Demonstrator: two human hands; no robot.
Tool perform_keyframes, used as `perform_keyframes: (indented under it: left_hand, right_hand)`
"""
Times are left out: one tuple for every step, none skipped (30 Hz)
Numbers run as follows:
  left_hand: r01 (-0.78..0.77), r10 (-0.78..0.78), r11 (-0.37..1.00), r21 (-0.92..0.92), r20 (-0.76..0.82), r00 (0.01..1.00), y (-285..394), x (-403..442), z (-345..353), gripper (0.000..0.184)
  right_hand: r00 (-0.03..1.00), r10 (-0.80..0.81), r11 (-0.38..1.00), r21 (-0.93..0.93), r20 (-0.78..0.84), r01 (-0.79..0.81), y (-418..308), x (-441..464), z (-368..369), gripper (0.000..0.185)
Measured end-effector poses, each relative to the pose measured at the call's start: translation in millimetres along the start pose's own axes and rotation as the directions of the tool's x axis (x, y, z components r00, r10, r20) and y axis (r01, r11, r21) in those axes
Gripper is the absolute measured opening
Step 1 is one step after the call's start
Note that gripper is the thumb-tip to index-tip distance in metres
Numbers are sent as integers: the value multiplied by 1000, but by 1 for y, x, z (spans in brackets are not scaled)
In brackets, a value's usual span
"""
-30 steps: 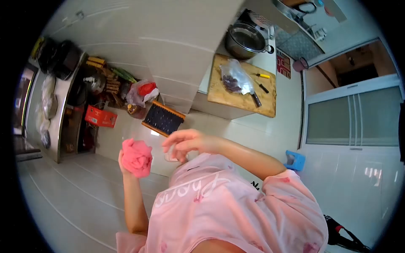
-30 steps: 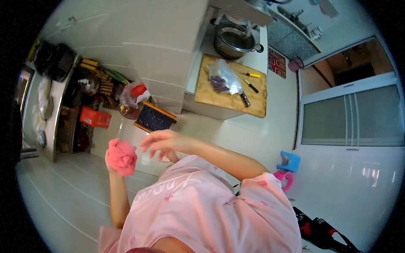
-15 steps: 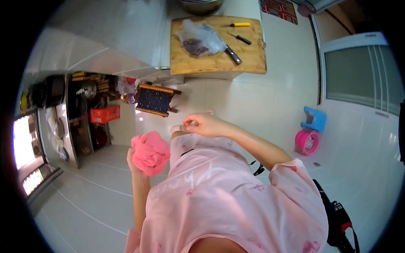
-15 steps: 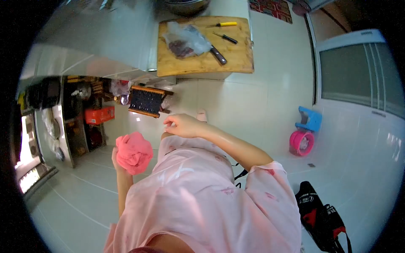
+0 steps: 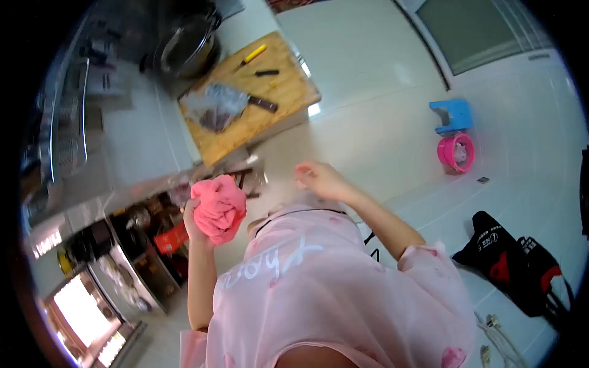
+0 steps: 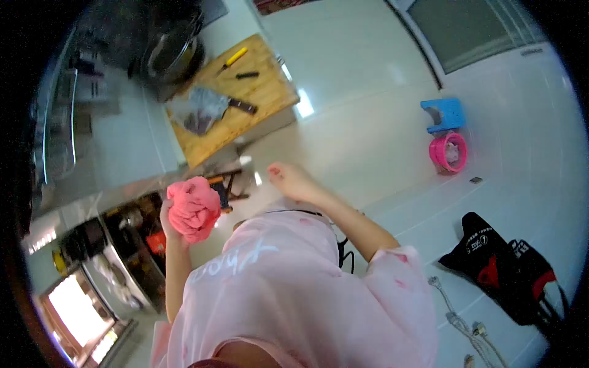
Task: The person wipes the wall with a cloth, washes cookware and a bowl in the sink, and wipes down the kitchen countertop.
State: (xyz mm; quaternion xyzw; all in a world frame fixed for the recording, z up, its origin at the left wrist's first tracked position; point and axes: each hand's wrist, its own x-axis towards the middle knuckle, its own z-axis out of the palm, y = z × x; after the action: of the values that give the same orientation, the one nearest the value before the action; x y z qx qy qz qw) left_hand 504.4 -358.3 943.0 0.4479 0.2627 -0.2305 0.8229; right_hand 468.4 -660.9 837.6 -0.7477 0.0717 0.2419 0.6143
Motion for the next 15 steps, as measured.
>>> perform_keyframes:
  left_hand:
    - [6,-6,1000,3,36,999,-1,10,17,37]
    - [15,-15,1000,7,68,998,-4,21,30,37]
    - [29,-30,999,15,94,995,-6,28,43,38]
    - [98,-101,995,24,153,983,-6,36,55,39]
    - [107,-113,993,42,195,974,-10,43,73,40]
    - [116,-127,991,59,236,964,-15,49,88,40]
    - [125,-141,989,78,271,952,-21,59,100,41]
    - [200,-225,974,108,330,917,-25,74,104,44]
    - [246,-280,959,140,349,894,-28,86,108,44]
    - [289,-332,942,167,367,869,-33,95,119,45]
    - [328,-375,926,186,386,843,-36,100,140,46]
    - [331,-387,920,209,354,852,-38,103,161,48]
    - [351,-412,909,227,343,844,-40,112,172,48]
    - [369,-433,898,238,333,838,-45,124,189,48]
    - [388,-451,889,242,326,831,-51,135,206,48]
  right_hand:
    - [998,-17,1000,18,-54,18,-15,-12,-12,34]
    - [994,-30,999,38,-105,34,-22,-21,-19,34]
    - [988,-56,998,33,-143,62,-22,-27,-26,35]
    - [980,-81,996,26,-183,87,-20,-33,-35,36]
    - [969,-107,993,14,-224,113,-20,-40,-46,37]
    - [959,-74,993,72,-274,97,-24,-47,-54,38]
    - [947,-37,987,136,-318,84,-25,-55,-62,40]
    - [936,4,977,200,-352,71,-25,-63,-68,42]
    - [923,28,979,196,-384,52,-22,-68,-73,43]
    - [910,51,982,189,-412,30,-17,-70,-80,45]
    - [897,69,985,172,-436,8,-16,-70,-89,46]
    - [894,77,978,209,-441,19,-7,-66,-92,46]
    - [893,82,970,240,-442,29,5,-61,-94,46]
    - [894,86,964,265,-439,38,7,-57,-109,46]
    - [907,92,958,286,-411,33,5,-51,-125,47]
